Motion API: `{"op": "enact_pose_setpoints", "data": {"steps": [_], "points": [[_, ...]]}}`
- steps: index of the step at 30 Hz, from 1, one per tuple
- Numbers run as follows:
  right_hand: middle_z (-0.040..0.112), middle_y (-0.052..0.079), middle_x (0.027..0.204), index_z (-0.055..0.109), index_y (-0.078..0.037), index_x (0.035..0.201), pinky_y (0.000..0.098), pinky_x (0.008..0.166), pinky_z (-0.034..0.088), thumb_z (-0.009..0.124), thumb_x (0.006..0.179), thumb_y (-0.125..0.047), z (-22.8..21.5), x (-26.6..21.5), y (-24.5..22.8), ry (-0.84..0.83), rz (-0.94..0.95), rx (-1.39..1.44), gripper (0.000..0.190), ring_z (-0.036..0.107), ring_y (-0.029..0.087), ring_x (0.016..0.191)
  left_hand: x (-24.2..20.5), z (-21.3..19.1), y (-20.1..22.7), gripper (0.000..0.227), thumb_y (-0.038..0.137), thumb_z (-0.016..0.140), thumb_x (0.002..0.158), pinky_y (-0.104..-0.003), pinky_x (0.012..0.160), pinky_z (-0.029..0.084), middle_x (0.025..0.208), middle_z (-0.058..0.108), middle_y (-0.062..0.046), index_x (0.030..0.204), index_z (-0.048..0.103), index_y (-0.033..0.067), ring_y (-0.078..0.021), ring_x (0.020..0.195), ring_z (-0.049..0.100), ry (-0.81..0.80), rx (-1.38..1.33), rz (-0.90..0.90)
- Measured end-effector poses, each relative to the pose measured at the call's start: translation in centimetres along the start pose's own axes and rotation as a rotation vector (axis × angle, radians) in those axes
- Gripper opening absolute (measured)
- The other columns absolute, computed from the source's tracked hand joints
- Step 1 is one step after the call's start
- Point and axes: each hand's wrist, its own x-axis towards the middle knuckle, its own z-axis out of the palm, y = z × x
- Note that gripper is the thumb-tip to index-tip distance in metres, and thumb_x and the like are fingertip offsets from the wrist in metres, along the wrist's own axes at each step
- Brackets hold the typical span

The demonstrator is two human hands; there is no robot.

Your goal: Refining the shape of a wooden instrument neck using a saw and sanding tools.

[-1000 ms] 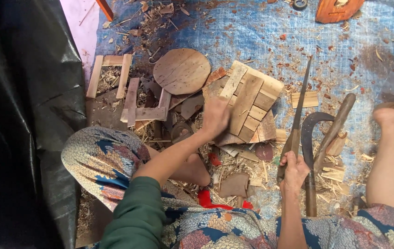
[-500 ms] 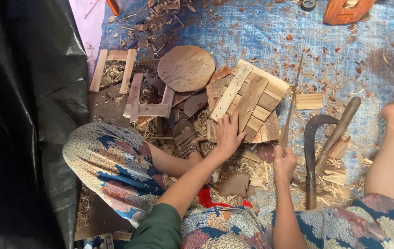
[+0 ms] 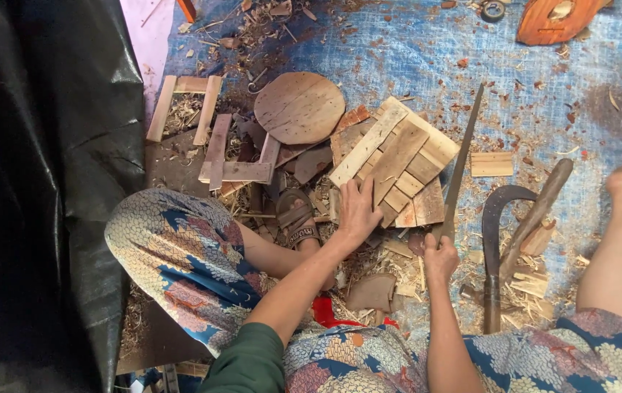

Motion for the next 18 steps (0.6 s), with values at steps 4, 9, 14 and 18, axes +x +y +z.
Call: {"op": "enact_pose_setpoints", "data": {"steps": [4,9,14,18], "points": [[0.070,0.022,0.082,0.067,-0.005,0.085,0.0546,0.084,0.050,0.071,0.091,-0.044,0.0,0.3,-0.2,-0.063,0.019,-0.029,0.039,0.066,0.048,0.096,2.0,0.1,-1.1,0.079,0.016,0.076,0.061,-0.045,0.089,0.050,0.106,0.049,-0.015,0.137,0.055,0.0073,-0.0372,0.102,0.051,0.133,-0.147,0.025],[0.068,0.025,0.083,0.066,-0.004,0.083,0.0557,0.085,0.049,0.068,0.090,-0.047,0.4,1.1,0.4,-0.080,0.016,-0.083,0.044,0.065,0.050,0.098,4.9,-0.5,-3.4,0.085,0.009,0.070,0.064,-0.045,0.100,0.047,0.112,0.052,-0.017,0.147,0.048,0.0053,-0.0367,0.109,0.051,0.235,-0.182,0.044],[0.068,0.026,0.084,0.066,-0.003,0.082,0.0559,0.086,0.049,0.067,0.090,-0.049,0.1,0.8,0.1,-0.091,0.030,-0.103,0.046,0.064,0.050,0.099,7.2,-3.2,-5.9,0.074,0.001,0.066,0.067,-0.043,0.098,0.046,0.110,0.054,-0.016,0.139,0.052,0.0051,-0.0330,0.107,0.053,0.286,-0.141,0.046],[0.069,0.023,0.082,0.066,-0.005,0.080,0.0551,0.085,0.049,0.067,0.089,-0.047,1.1,1.5,0.8,-0.106,0.073,-0.089,0.042,0.066,0.048,0.099,11.2,-8.9,-7.6,0.069,0.000,0.071,0.064,-0.047,0.095,0.048,0.111,0.057,-0.024,0.130,0.052,-0.0002,-0.0406,0.107,0.056,0.420,0.137,0.071]]}}
